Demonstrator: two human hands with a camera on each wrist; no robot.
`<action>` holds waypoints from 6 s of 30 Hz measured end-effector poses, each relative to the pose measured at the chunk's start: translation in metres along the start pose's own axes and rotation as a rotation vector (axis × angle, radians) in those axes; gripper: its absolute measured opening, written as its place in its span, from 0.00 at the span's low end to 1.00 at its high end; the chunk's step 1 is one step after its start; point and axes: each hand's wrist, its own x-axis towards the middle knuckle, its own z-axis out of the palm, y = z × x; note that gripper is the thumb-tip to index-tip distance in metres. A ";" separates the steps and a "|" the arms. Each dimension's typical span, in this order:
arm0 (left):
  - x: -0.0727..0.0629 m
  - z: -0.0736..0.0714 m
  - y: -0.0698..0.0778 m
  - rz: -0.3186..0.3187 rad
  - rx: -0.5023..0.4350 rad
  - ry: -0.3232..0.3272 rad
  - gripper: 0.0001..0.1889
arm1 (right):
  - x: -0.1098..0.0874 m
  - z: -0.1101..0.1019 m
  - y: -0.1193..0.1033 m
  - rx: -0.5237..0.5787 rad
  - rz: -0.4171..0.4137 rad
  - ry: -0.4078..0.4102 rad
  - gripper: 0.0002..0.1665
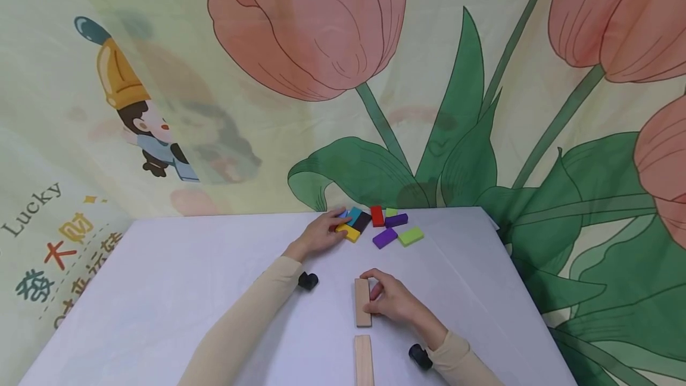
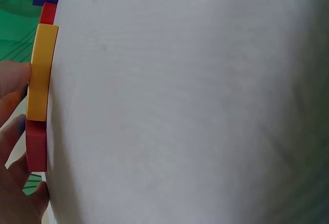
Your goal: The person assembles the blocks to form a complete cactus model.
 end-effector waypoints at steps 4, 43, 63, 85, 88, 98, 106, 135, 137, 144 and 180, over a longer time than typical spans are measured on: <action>-0.002 -0.001 0.000 0.025 -0.040 0.016 0.23 | 0.000 0.000 0.000 -0.022 -0.008 -0.018 0.33; -0.004 -0.005 0.003 -0.002 -0.027 -0.005 0.23 | -0.004 0.004 0.003 -0.047 -0.057 -0.061 0.34; -0.005 -0.008 0.001 -0.013 -0.071 0.010 0.23 | -0.002 0.004 0.003 -0.042 -0.057 -0.072 0.34; -0.009 -0.013 0.021 0.027 -0.116 0.091 0.22 | -0.003 0.002 0.008 -0.017 -0.056 -0.053 0.30; -0.010 -0.007 0.021 -0.004 -0.098 0.065 0.21 | -0.003 0.004 0.010 -0.003 -0.064 -0.072 0.30; -0.019 -0.004 0.027 0.006 0.038 0.145 0.20 | -0.005 0.006 0.011 -0.030 -0.056 -0.059 0.31; -0.076 -0.025 0.067 -0.002 -0.006 0.146 0.22 | -0.006 -0.001 0.009 -0.041 -0.054 -0.051 0.32; -0.216 0.050 0.128 0.160 -0.056 -0.020 0.27 | -0.003 0.000 0.017 0.091 -0.049 -0.095 0.21; -0.218 0.055 0.127 0.171 -0.038 0.002 0.28 | -0.002 0.000 0.017 0.094 -0.049 -0.100 0.21; -0.220 0.064 0.122 0.209 0.045 0.071 0.28 | 0.000 -0.001 0.018 0.104 -0.039 -0.109 0.21; -0.215 0.066 0.120 0.195 0.090 0.049 0.29 | 0.031 -0.029 0.019 -0.020 0.074 0.312 0.17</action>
